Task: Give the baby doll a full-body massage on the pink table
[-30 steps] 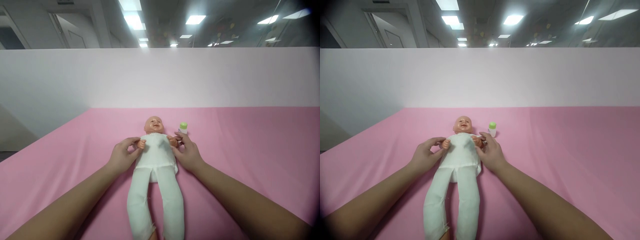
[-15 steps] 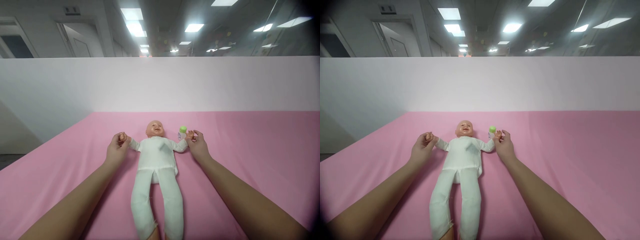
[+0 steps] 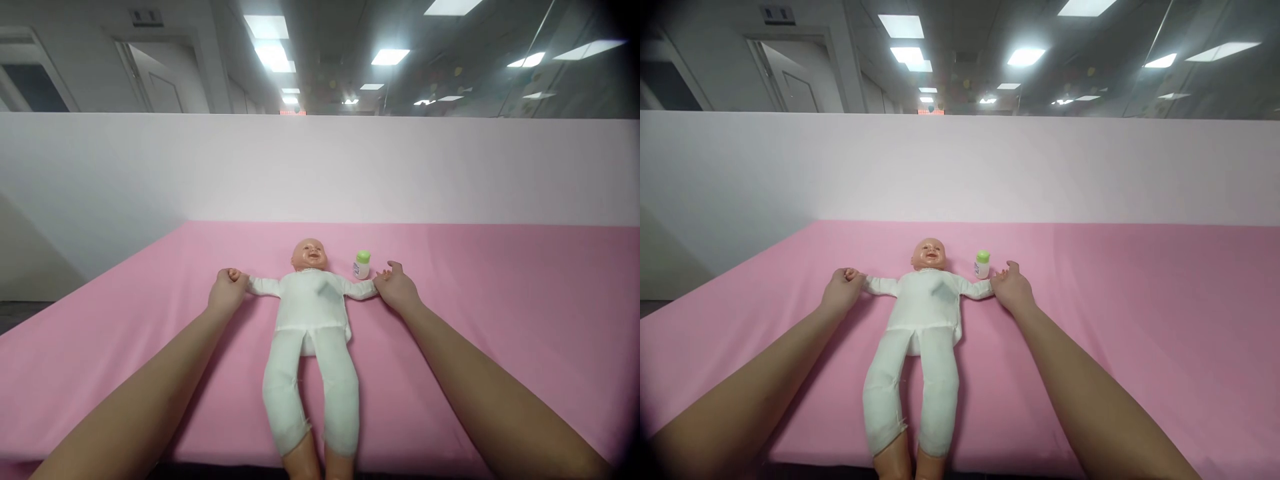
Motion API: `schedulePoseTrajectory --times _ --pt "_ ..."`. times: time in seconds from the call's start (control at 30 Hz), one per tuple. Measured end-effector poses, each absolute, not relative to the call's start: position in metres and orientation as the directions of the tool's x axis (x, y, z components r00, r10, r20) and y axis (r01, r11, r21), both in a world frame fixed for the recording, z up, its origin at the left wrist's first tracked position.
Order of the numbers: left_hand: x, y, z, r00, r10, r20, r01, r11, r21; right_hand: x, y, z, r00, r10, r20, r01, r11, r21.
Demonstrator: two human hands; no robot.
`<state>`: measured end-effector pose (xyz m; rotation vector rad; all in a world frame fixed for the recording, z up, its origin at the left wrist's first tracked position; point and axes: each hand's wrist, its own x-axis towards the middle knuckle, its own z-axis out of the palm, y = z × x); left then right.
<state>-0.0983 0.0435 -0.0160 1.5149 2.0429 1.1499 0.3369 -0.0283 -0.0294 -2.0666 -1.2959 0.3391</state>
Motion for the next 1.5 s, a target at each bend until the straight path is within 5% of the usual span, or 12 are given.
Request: schedulePoseTrajectory --times 0.2,0.33,0.5,0.63,0.77,0.93,1.1,1.2,1.33,1.5 --pt "-0.084 0.024 -0.011 -0.217 0.909 0.355 0.592 -0.166 0.789 0.307 -0.046 -0.024 0.378 0.78 0.498 0.687 0.124 -0.716" --pt "-0.068 0.003 -0.005 -0.133 0.901 0.413 0.58 -0.268 0.77 0.279 -0.062 -0.021 0.168 0.739 0.652 0.703 0.374 -0.605" --pt "-0.047 -0.018 0.004 0.078 0.872 0.483 0.691 -0.397 0.604 0.259 -0.071 -0.016 -0.169 0.738 0.654 0.754 0.524 -0.397" --pt "-0.038 -0.026 0.008 0.529 0.708 0.468 0.629 -0.697 0.344 0.253 -0.073 -0.015 -0.353 0.7 0.621 0.662 0.656 -0.363" --pt "-0.034 -0.03 0.007 0.598 0.638 0.485 0.586 -0.761 0.278 0.253 -0.076 -0.012 -0.45 0.689 0.568 0.616 0.7 -0.361" --pt "-0.034 -0.033 0.008 0.494 0.729 0.475 0.641 -0.674 0.367 0.254 -0.08 -0.009 -0.357 0.781 0.513 0.691 0.59 -0.417" --pt "-0.044 -0.025 0.015 0.076 0.911 0.405 0.597 -0.367 0.713 0.287 -0.063 -0.009 0.197 0.826 0.528 0.586 0.333 -0.739" --pt "-0.066 -0.002 0.009 -0.129 0.93 0.345 0.418 -0.264 0.869 0.321 -0.045 -0.016 0.43 0.841 0.329 0.521 0.067 -0.851" --pt "-0.098 0.034 -0.011 -0.343 0.903 0.258 0.395 -0.111 0.912 0.348 -0.032 -0.029 0.435 0.9 0.03 0.551 -0.24 -0.799" --pt "-0.111 0.048 -0.026 -0.376 0.91 0.175 0.402 -0.01 0.916 0.352 -0.031 -0.036 0.448 0.893 0.037 0.632 -0.288 -0.72"
